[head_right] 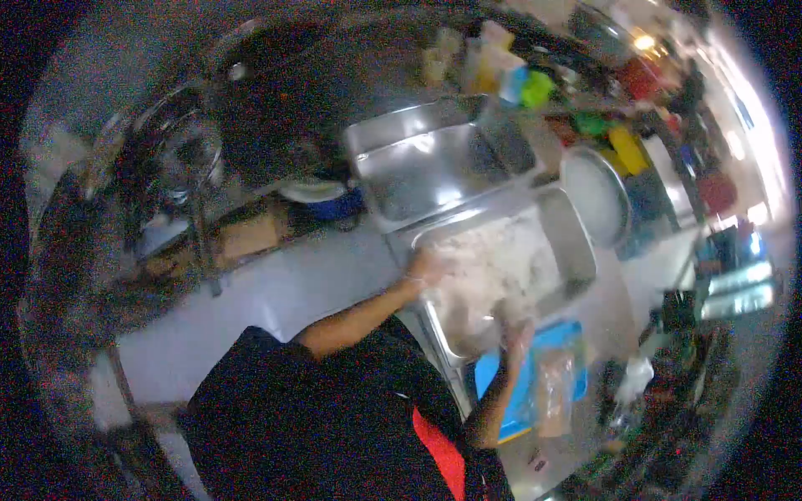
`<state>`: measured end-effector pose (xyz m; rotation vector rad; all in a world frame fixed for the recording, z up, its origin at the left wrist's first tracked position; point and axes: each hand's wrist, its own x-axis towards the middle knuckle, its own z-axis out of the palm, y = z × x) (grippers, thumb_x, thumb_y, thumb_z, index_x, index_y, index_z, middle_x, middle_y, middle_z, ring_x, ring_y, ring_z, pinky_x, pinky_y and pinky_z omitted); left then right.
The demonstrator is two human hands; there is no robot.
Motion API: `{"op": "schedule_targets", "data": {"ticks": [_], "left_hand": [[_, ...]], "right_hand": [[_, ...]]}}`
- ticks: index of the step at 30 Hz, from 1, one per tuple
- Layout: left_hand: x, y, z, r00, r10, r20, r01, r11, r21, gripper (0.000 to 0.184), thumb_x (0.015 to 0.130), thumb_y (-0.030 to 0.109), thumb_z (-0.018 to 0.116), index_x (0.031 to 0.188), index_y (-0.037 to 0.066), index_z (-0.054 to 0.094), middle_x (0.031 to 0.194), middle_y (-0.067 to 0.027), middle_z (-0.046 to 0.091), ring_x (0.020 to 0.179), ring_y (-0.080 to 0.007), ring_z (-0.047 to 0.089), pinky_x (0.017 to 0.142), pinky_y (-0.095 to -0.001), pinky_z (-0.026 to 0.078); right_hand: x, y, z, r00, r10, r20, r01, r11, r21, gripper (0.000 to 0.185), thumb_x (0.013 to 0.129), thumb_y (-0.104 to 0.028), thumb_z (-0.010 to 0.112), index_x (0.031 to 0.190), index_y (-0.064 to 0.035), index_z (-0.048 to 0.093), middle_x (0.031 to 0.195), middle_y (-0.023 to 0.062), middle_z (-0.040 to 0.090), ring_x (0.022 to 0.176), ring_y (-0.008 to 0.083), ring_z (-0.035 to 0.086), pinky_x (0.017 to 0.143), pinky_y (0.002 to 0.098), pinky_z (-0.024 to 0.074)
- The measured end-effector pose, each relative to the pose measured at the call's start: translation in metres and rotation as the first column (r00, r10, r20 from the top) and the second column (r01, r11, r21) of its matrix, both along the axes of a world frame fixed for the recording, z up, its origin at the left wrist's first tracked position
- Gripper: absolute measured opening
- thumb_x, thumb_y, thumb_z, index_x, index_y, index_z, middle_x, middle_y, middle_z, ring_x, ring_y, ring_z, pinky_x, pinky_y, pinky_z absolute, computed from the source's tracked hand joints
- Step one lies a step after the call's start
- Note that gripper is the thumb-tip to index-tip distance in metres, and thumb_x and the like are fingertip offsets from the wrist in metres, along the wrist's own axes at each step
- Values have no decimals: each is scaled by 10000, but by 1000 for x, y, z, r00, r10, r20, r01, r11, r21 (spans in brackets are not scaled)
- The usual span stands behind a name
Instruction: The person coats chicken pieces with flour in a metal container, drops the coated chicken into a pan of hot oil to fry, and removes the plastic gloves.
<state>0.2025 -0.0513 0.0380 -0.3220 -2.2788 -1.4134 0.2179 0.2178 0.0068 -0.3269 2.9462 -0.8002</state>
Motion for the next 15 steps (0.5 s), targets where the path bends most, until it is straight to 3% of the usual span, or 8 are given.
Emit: {"op": "schedule_targets", "data": {"ticks": [1,3,5,6,8,11,13,15], "left_hand": [[8,14,1,999,6,-40,-6,1000,11,190,825,177,539,822,1,608,772,-106,596,605,-208,568,531,-321,491],[17,44,-1,998,31,55,-32,999,23,178,825,165,543,851,-1,603,778,-105,601,615,-205,572,540,-319,492],[19,39,-1,984,-9,176,-5,997,77,172,824,152,548,881,-2,598,783,-104,607,624,-202,576,548,-317,492],[19,27,-1,974,-48,223,21,992,122,171,823,146,550,896,-3,596,786,-104,609,629,-201,578,553,-315,493],[21,16,3,963,-82,255,42,987,158,175,822,133,554,925,-4,591,792,-104,614,639,-198,583,561,-313,493],[26,46,4,978,19,209,-37,996,83,193,821,114,561,970,-6,583,801,-103,622,653,-193,589,574,-310,494],[28,46,2,974,2,226,-37,988,150,210,820,102,566,1000,-7,579,807,-102,627,662,-190,593,583,-308,495],[37,24,-2,972,-79,221,1,944,331,232,819,89,570,1029,-8,574,813,-102,632,672,-187,597,592,-306,496]], "right_hand": [[-5,3,-24,991,-113,-71,115,993,23,456,853,-308,529,1165,21,477,1198,252,480,1049,389,485,907,468,356],[-1,-14,-19,980,-181,-81,174,981,-90,475,862,-279,513,1225,23,455,1263,249,450,1111,379,450,968,466,324],[11,-55,53,997,-81,1,76,932,-354,456,866,-219,511,1244,30,450,1269,224,456,1141,312,432,984,424,323],[0,-34,28,936,18,-352,-58,993,-104,412,845,-245,519,1172,4,524,1186,198,519,1073,348,457,935,437,350],[-47,23,-1,986,132,101,-109,973,-205,349,820,-248,535,1115,-76,604,1069,173,598,991,372,505,864,447,401],[-5,-59,38,995,26,-98,-57,942,-332,301,826,-173,527,1095,-66,611,968,181,622,872,312,561,776,427,452],[-2,-47,32,837,92,-540,-111,994,-2,305,843,-168,520,1102,-28,597,940,208,617,827,286,576,748,402,470],[0,-32,38,961,-60,-271,-59,910,-410,328,851,-180,517,1135,-29,579,1031,232,590,928,300,558,823,415,449]]}}
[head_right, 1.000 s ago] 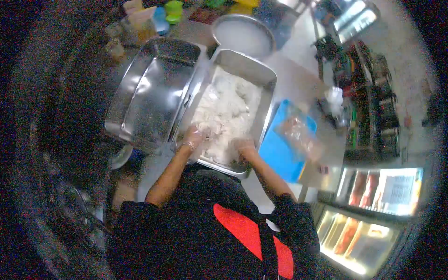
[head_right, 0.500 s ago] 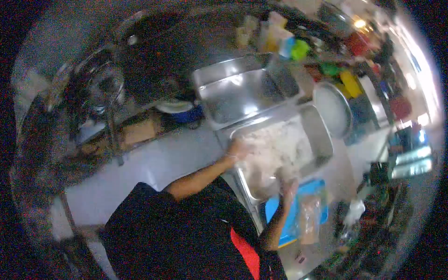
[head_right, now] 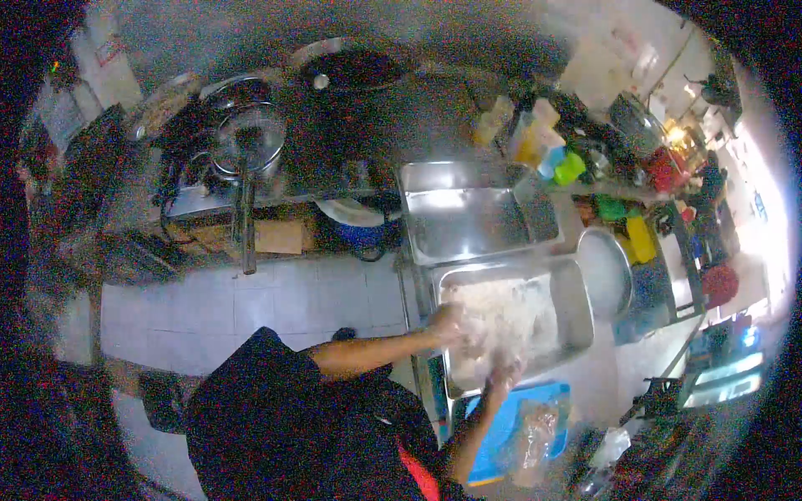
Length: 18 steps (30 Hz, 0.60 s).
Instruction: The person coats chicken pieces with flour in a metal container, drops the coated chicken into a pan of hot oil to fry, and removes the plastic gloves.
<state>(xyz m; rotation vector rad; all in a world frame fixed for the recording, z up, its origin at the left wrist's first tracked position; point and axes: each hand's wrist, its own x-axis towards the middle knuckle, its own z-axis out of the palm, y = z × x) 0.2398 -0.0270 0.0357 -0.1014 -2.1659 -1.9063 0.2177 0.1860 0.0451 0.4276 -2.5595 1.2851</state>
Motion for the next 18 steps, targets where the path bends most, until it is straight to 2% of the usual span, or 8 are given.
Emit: {"op": "schedule_targets", "data": {"ticks": [1,3,6,8,12,14,17,18], "left_hand": [[7,-15,-4,999,-38,-5,38,985,171,243,819,83,573,1044,-9,571,815,-101,634,676,-186,599,596,-305,496],[29,-45,-7,983,-183,31,120,756,643,268,810,60,584,1068,-10,570,860,-102,646,711,-179,610,621,-298,505],[99,-119,61,971,-231,58,134,732,669,282,799,50,597,1076,-1,589,962,-101,656,807,-170,627,689,-290,522],[166,-167,112,989,-2,151,-33,973,229,269,796,62,597,1057,-1,600,957,-93,659,812,-175,631,696,-305,522],[259,-243,-16,940,208,269,-208,978,-30,309,812,139,577,1097,18,578,1030,-97,632,901,-193,601,783,-326,493],[324,-282,-48,880,348,322,-354,934,-41,309,800,148,592,1080,18,583,1028,-94,629,910,-187,593,790,-327,487],[434,-342,-37,716,588,376,-653,755,63,276,753,119,650,1001,5,612,969,-84,641,868,-158,589,745,-314,492],[470,-361,-35,650,642,406,-724,685,75,266,737,109,669,975,0,621,949,-81,645,854,-148,587,730,-309,493]], "right_hand": [[-1,3,17,913,-3,407,53,992,-111,350,857,-213,529,1159,-36,556,1175,231,515,1093,333,472,939,436,373],[10,-16,49,927,-44,372,-30,981,192,403,865,-278,502,1182,-30,541,1295,172,440,1191,294,402,997,406,316],[26,-80,92,960,179,217,-235,932,274,496,848,-310,509,1258,-33,464,1333,143,412,1217,290,377,1020,384,284],[-9,-126,68,912,374,171,-397,908,131,519,836,-293,531,1272,-26,438,1274,150,449,1166,272,415,989,362,318],[49,-308,147,757,649,77,-638,759,-131,552,821,-313,561,1261,-8,424,1120,131,536,1004,205,503,860,295,407],[86,-398,191,704,708,59,-701,706,-99,515,802,-343,576,1187,-19,469,1059,123,577,937,195,545,806,289,442],[133,-526,245,756,619,211,-654,702,282,413,754,-409,604,984,-66,607,997,121,631,871,225,605,757,329,473],[125,-554,225,678,735,10,-726,668,162,408,749,-341,631,1031,-51,588,1017,126,622,895,228,592,773,336,470]]}}
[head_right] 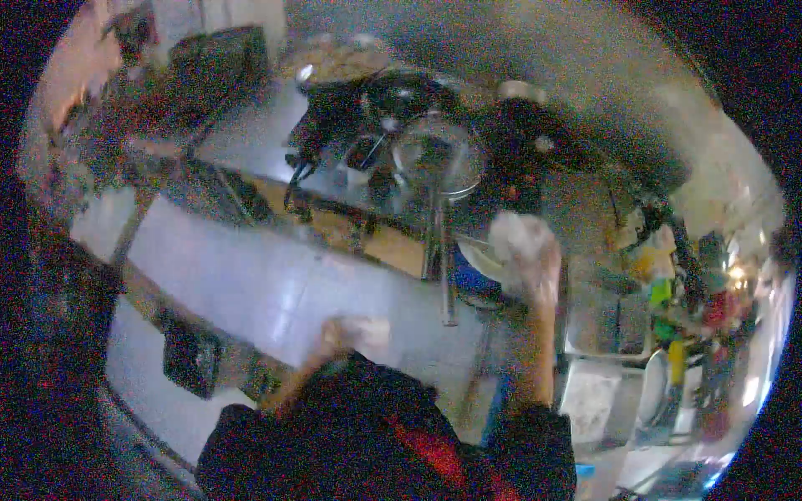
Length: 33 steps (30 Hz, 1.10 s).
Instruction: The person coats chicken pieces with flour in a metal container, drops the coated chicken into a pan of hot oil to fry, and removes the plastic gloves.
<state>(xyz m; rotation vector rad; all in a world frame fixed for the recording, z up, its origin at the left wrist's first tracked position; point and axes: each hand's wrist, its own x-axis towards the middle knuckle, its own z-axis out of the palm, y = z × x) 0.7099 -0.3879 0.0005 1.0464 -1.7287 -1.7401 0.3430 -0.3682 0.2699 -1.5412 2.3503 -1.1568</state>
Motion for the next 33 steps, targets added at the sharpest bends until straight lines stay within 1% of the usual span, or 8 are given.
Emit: {"op": "schedule_targets", "data": {"ticks": [3,4,8,12,20,26,27,33], "left_hand": [[88,-40,9,952,304,42,-299,950,-92,230,720,80,680,927,-11,641,889,-77,654,800,-130,587,682,-288,494],[112,-50,17,907,419,40,-405,894,-192,215,734,70,653,931,-12,641,869,-80,654,775,-132,589,664,-276,491],[185,-61,75,751,646,139,-597,753,-276,225,819,179,586,965,15,635,851,-115,639,796,-219,600,702,-315,488],[242,-76,47,491,797,351,-653,604,-458,250,808,164,603,979,-20,611,860,-90,641,806,-191,593,702,-296,474],[317,-147,-42,598,793,-112,-754,605,257,311,785,108,603,1052,-47,563,945,-92,628,786,-165,594,677,-255,475],[260,-271,135,488,871,-57,-869,478,-127,254,780,94,605,977,-67,595,886,-81,635,780,-148,588,679,-253,475],[271,-283,144,529,813,245,-780,579,-237,326,833,155,567,1075,-64,559,917,-101,633,776,-153,592,717,-273,477],[306,-414,164,599,792,120,-773,611,-172,407,867,223,533,1193,-15,486,1167,-188,513,1015,-254,516,791,-369,464]], "right_hand": [[10,-100,1,876,166,-453,-235,967,-102,333,762,-216,672,1036,-43,593,990,62,626,849,171,592,725,331,499],[3,-138,-14,915,402,42,-383,895,-229,353,761,-252,654,1039,-46,583,1016,102,633,899,202,601,837,336,475],[109,-234,74,456,875,163,-787,482,-385,231,825,-230,580,957,-47,627,974,81,647,836,179,617,710,317,498],[115,-381,72,544,423,-724,-752,629,-198,299,842,-354,492,876,-101,648,894,93,647,840,265,610,734,370,492],[89,-664,-20,786,540,-300,-484,840,246,290,846,-302,508,910,-57,648,973,122,640,910,269,607,807,363,467],[80,-773,-108,798,591,-121,-523,778,349,314,862,-307,497,978,-44,621,1010,128,625,930,290,598,810,370,469],[77,-772,-112,788,608,-98,-547,764,343,318,864,-308,495,989,-42,616,1016,129,622,933,293,596,811,371,469],[22,-734,-63,797,549,-252,-538,835,118,340,858,-304,504,1037,-30,595,1041,139,609,948,313,586,814,380,468]]}}
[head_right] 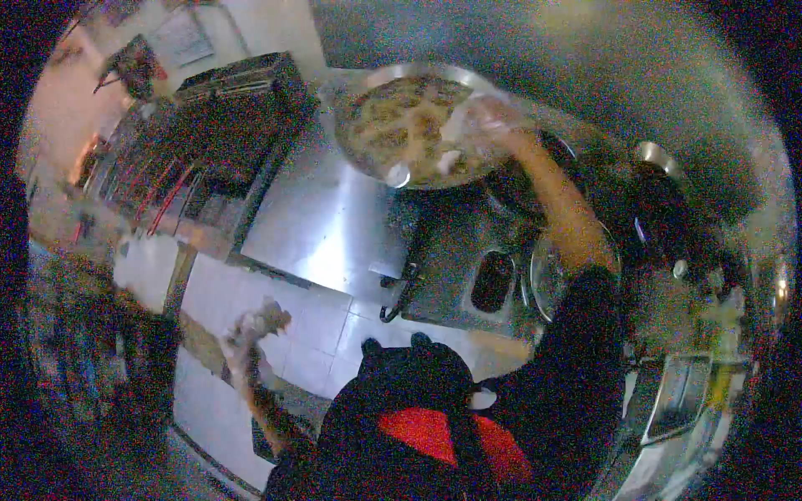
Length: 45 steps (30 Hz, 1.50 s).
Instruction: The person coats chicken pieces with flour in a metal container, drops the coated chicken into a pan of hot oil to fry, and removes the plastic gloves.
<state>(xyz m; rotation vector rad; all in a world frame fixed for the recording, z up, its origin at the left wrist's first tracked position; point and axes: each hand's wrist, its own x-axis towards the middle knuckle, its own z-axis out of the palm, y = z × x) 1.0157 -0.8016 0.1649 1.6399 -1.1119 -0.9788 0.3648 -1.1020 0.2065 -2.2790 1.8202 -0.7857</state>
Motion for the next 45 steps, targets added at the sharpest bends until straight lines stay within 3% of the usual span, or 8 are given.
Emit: {"op": "schedule_targets", "data": {"ticks": [6,8,10,15,19,27,40,45], "left_hand": [[-36,-213,93,740,-254,623,425,894,-140,291,832,75,577,1113,9,539,1108,-147,572,1023,-225,538,833,-331,453],[-73,-289,109,831,-556,12,510,753,-417,221,811,82,602,1021,15,595,1052,-142,605,1011,-244,559,847,-369,438],[-136,-352,150,583,-434,687,801,447,-397,178,791,105,613,952,29,625,1025,-140,620,976,-259,579,851,-367,440],[-283,-523,115,236,-111,965,971,75,-229,265,793,228,560,1028,126,630,1023,-99,629,954,-312,573,855,-416,439],[-369,-580,83,203,-290,935,927,363,-89,223,788,296,557,884,119,653,945,-143,639,910,-316,598,780,-437,475],[-437,-525,102,-165,-171,971,962,189,196,293,796,241,514,957,31,640,1019,-146,622,945,-320,592,809,-423,482],[-475,-245,231,-18,-456,890,912,-371,-172,416,823,410,553,1004,51,658,1005,-143,641,926,-258,606,828,-360,456],[-496,-64,201,-438,-667,603,774,-620,-124,316,822,269,600,1035,40,646,1060,-118,633,959,-217,595,867,-330,446]], "right_hand": [[26,184,156,756,-388,-527,351,920,-175,337,753,-263,607,993,-27,604,1005,174,605,948,329,571,823,398,453],[41,223,162,640,-625,-446,626,761,-169,353,735,-268,620,991,-25,601,999,178,603,955,335,564,835,400,444],[64,276,161,568,-771,-287,765,623,-163,366,730,-249,622,1014,-20,587,982,169,608,935,328,569,820,401,446],[68,438,74,470,-841,266,882,448,-145,328,754,-163,597,1048,-19,577,997,199,594,934,342,557,798,382,450],[181,489,80,172,-950,-259,973,205,-105,373,700,-141,618,1043,-5,565,972,220,564,937,373,521,810,403,418],[318,597,43,-107,-970,-219,994,-103,-27,407,612,-67,691,999,-14,574,959,162,584,906,335,539,804,381,425],[374,807,-89,-296,-937,185,947,-313,-71,450,762,-99,686,1138,-17,451,1168,148,470,1079,268,467,894,379,429],[390,869,-84,-349,-936,-48,909,-326,-259,417,752,-102,697,1102,-20,486,1084,111,518,984,222,518,856,329,462]]}}
